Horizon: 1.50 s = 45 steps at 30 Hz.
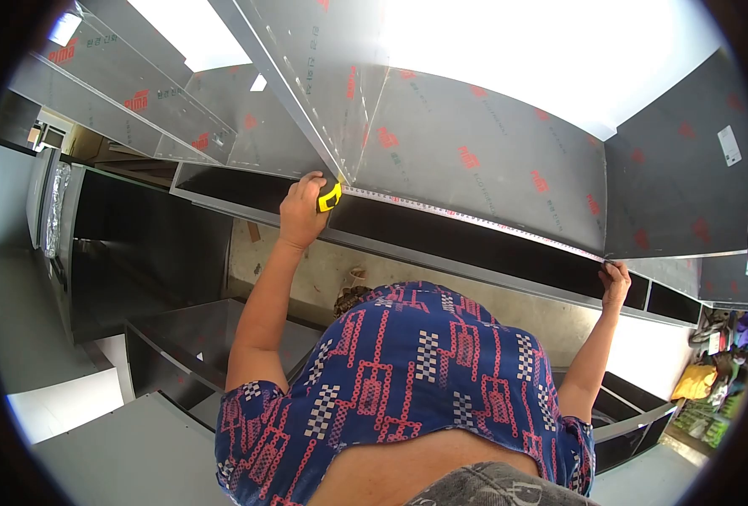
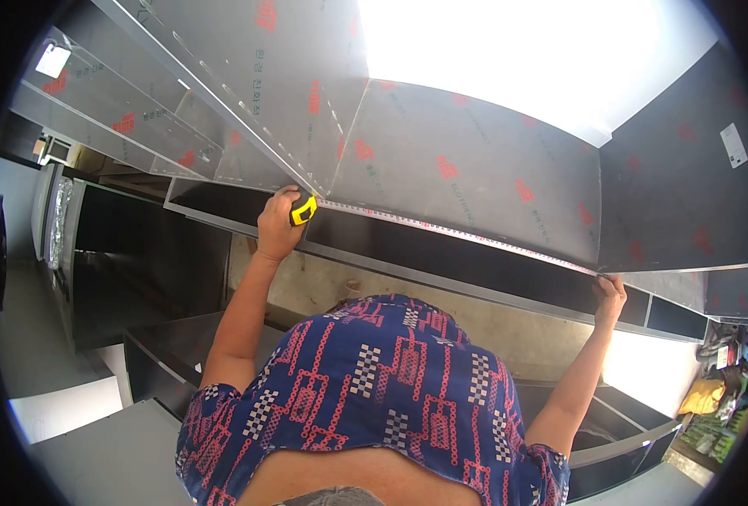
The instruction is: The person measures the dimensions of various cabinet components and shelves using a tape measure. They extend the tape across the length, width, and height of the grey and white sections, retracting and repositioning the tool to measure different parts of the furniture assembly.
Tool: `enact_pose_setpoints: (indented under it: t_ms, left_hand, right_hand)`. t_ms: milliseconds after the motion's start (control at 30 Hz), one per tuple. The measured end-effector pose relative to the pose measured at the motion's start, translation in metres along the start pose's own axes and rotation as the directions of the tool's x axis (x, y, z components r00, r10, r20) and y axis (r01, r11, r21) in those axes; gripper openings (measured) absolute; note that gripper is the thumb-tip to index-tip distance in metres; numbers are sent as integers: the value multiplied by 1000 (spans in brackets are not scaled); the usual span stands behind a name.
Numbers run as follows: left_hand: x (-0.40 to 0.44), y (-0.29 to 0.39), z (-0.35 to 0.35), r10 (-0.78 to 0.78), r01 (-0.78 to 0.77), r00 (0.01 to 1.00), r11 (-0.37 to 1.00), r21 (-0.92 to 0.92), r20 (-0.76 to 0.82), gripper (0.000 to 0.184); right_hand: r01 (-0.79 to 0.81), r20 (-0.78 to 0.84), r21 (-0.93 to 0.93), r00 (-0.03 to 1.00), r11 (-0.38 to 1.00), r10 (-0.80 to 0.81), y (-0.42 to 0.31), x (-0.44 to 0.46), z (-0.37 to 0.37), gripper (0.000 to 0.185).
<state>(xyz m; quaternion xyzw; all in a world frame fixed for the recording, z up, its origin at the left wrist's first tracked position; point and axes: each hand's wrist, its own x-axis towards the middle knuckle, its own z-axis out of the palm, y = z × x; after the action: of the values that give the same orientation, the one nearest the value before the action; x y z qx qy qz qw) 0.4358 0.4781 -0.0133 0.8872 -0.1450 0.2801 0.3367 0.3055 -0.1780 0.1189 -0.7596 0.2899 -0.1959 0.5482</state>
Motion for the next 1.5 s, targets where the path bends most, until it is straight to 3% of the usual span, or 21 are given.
enact_pose_setpoints:
  t_ms: [1067,1500]
  left_hand:
    - [1,-3,-2,-14,14,1000,1000,19,9,41]
    - [1,-7,-5,-7,6,999,1000,16,33,42]
  right_hand:
    - [5,-2,29,1000,1000,-5,12,-2,15,7]
    - [63,-17,-108,998,992,-65,31,8,19,14]
